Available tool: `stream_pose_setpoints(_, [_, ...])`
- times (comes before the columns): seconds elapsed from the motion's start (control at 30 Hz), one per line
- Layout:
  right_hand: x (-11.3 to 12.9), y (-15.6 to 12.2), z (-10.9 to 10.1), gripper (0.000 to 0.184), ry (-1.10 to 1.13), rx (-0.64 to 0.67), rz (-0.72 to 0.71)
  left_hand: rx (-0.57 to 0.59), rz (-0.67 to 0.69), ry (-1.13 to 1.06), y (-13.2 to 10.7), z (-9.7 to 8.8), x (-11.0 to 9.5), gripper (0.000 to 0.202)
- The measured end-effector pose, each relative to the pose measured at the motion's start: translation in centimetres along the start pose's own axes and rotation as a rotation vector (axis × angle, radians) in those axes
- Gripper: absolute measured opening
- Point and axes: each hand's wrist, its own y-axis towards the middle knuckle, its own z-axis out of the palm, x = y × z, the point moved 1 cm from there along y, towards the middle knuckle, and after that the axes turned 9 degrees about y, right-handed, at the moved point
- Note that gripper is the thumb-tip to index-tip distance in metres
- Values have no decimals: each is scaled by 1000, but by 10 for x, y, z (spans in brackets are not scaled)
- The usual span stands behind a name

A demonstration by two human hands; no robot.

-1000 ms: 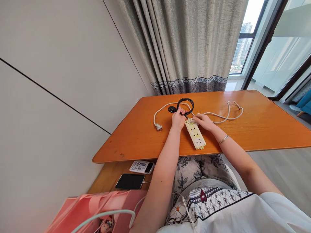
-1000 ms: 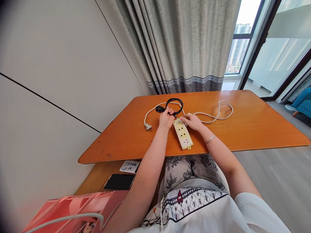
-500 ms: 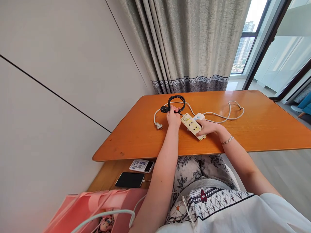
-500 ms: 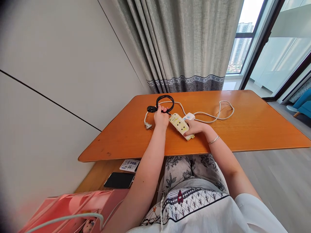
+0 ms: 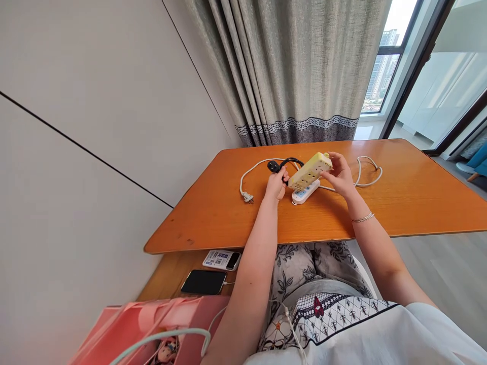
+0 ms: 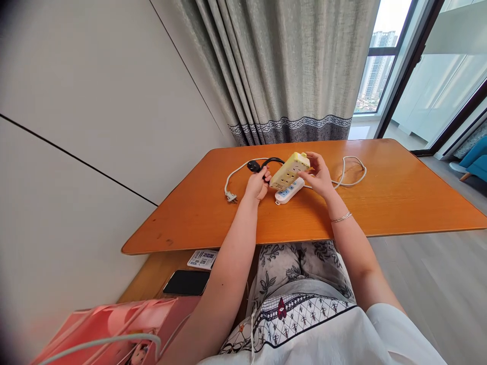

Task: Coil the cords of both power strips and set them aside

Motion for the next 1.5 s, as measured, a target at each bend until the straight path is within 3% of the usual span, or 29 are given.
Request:
stream_pose_setpoints(0.13, [-4,4,2,80,79,-77,-7,227,-173,43,-9,5,4,17])
stream_pose_setpoints(0.23, [-11,4,5,80,50,-97,17,300,-229,24,-12,7,8,13])
stream_pose_setpoints(0.47, [-24,-5,22,73,130,87,240,233,-306,38,-7,5,15,15])
stream_pose_setpoints(0.63, [-22,-3,16,58,212,31,297,202,-291,26,-8,11,21,8])
stream_pose_setpoints(0.77, [-23,-2,15,61,208,26,309,164,-250,66,-8,13,24,6])
stream_pose_setpoints(1.0, [-29,-1,12,49,48,-53,371,236,-266,291,-9,12,27,13])
stream_pose_setpoints(1.27, [-3,-8,8,34,117,116,611,241,-159,476,-7,6,25,28])
stream_pose_setpoints(1.5, [1,-5,14,24,262,-35,670,171,-179,325,-9,11,21,28])
